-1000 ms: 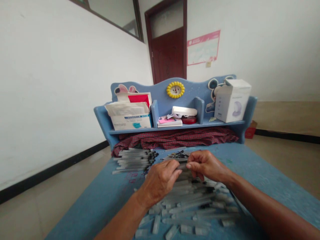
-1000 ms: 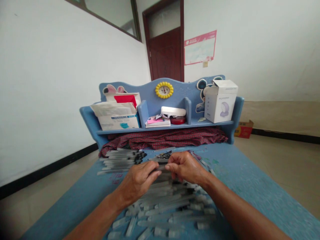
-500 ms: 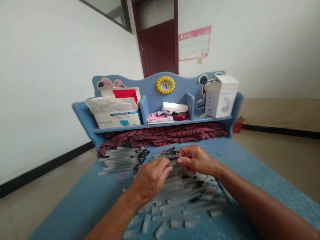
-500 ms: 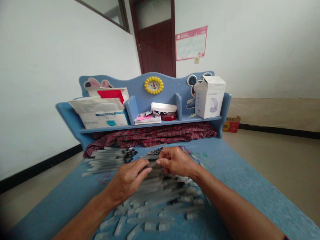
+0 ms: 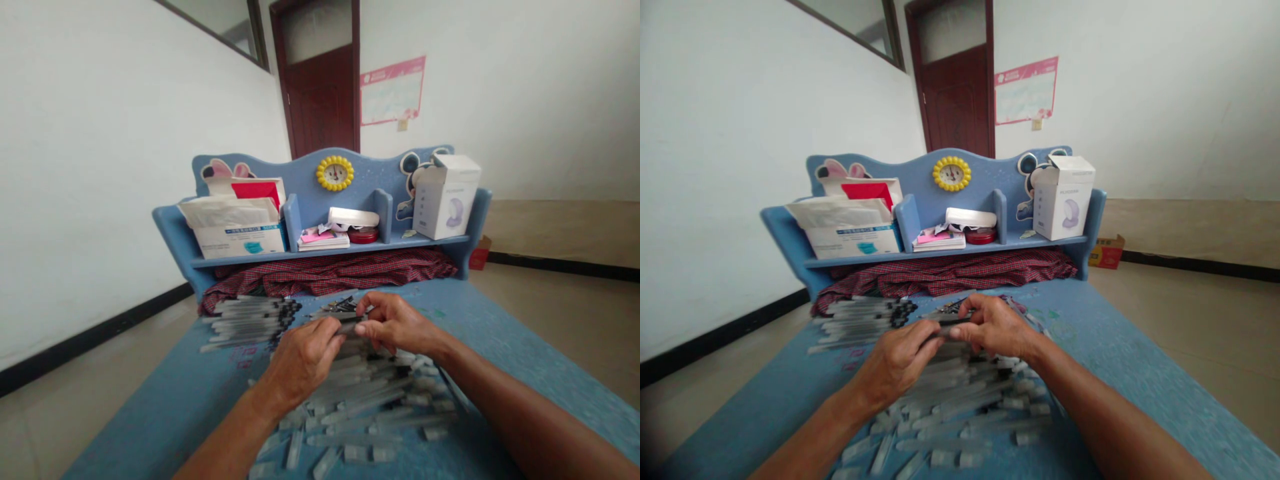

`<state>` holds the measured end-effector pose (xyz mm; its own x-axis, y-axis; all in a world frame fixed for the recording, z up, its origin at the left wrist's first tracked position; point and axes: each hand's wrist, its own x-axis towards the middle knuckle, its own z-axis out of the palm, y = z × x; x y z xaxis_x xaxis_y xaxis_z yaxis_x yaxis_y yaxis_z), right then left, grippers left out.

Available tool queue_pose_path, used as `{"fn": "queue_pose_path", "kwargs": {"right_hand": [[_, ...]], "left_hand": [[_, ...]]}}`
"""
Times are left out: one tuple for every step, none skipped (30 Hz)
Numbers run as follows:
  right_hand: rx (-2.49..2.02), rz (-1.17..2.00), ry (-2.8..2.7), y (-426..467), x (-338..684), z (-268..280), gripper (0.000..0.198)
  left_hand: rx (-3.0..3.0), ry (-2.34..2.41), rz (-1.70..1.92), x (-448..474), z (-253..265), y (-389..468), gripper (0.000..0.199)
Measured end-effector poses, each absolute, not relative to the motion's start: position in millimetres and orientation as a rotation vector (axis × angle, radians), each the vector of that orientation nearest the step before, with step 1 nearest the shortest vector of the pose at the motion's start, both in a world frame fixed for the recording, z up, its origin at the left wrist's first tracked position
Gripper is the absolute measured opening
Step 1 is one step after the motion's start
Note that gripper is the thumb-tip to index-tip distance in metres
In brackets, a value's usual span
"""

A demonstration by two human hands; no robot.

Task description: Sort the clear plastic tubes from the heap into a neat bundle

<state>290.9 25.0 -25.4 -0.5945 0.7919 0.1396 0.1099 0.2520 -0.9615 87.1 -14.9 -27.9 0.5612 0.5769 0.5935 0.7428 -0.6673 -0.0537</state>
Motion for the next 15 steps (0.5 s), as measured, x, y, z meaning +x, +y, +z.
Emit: {"fn": "queue_pose_path", "kwargs": {"right_hand": [[-0.836, 1.346, -1.924, 25.2, 290.6, -25.8, 0.031], [-0.853, 1.316, -1.954, 25.4, 290.4, -25.9, 0.032], [-0.867, 1.301, -1.974, 25.4, 290.1, -25.8, 0.034], [-0.871, 1.305, -1.975, 25.3, 289.8, -25.5, 0.034], [-0.865, 1.325, -1.96, 25.2, 289.6, -25.1, 0.032], [-0.851, 1.356, -1.934, 24.9, 289.5, -24.7, 0.029], [-0.833, 1.386, -1.906, 24.7, 289.5, -24.3, 0.028], [-0.82, 1.407, -1.886, 24.4, 289.5, -24.0, 0.03], [-0.818, 1.411, -1.882, 24.1, 289.5, -23.8, 0.032], [-0.832, 1.397, -1.895, 23.8, 289.5, -23.7, 0.031], [-0.856, 1.367, -1.92, 23.6, 289.4, -23.7, 0.029], [-0.881, 1.332, -1.949, 23.5, 289.4, -23.7, 0.03], [-0.896, 1.308, -1.968, 23.4, 289.3, -23.6, 0.033], [-0.897, 1.303, -1.971, 23.3, 289.2, -23.5, 0.034], [-0.885, 1.318, -1.957, 23.2, 289.2, -23.4, 0.032]], "left_hand": [[-2.501, -1.088, -0.791, 87.0, -27.9, -14.8, 0.012], [-2.505, -1.089, -0.792, 87.0, -28.0, -14.8, 0.012], [-2.508, -1.092, -0.792, 87.1, -28.2, -14.9, 0.012], [-2.511, -1.094, -0.792, 87.1, -28.4, -15.1, 0.012], [-2.511, -1.096, -0.793, 87.2, -28.6, -15.3, 0.012], [-2.508, -1.096, -0.795, 87.4, -28.8, -15.5, 0.012], [-2.503, -1.096, -0.797, 87.5, -28.8, -15.7, 0.012], [-2.498, -1.094, -0.798, 87.7, -28.7, -15.8, 0.012], [-2.494, -1.09, -0.796, 87.9, -28.5, -15.9, 0.013], [-2.492, -1.088, -0.791, 88.1, -28.2, -15.8, 0.013], [-2.493, -1.088, -0.786, 88.2, -28.0, -15.7, 0.013], [-2.499, -1.091, -0.779, 88.3, -27.9, -15.4, 0.014], [-2.505, -1.096, -0.774, 88.3, -27.9, -15.0, 0.014], [-2.51, -1.101, -0.77, 88.1, -28.2, -14.6, 0.014], [-2.514, -1.105, -0.767, 87.9, -28.6, -14.2, 0.014]]}}
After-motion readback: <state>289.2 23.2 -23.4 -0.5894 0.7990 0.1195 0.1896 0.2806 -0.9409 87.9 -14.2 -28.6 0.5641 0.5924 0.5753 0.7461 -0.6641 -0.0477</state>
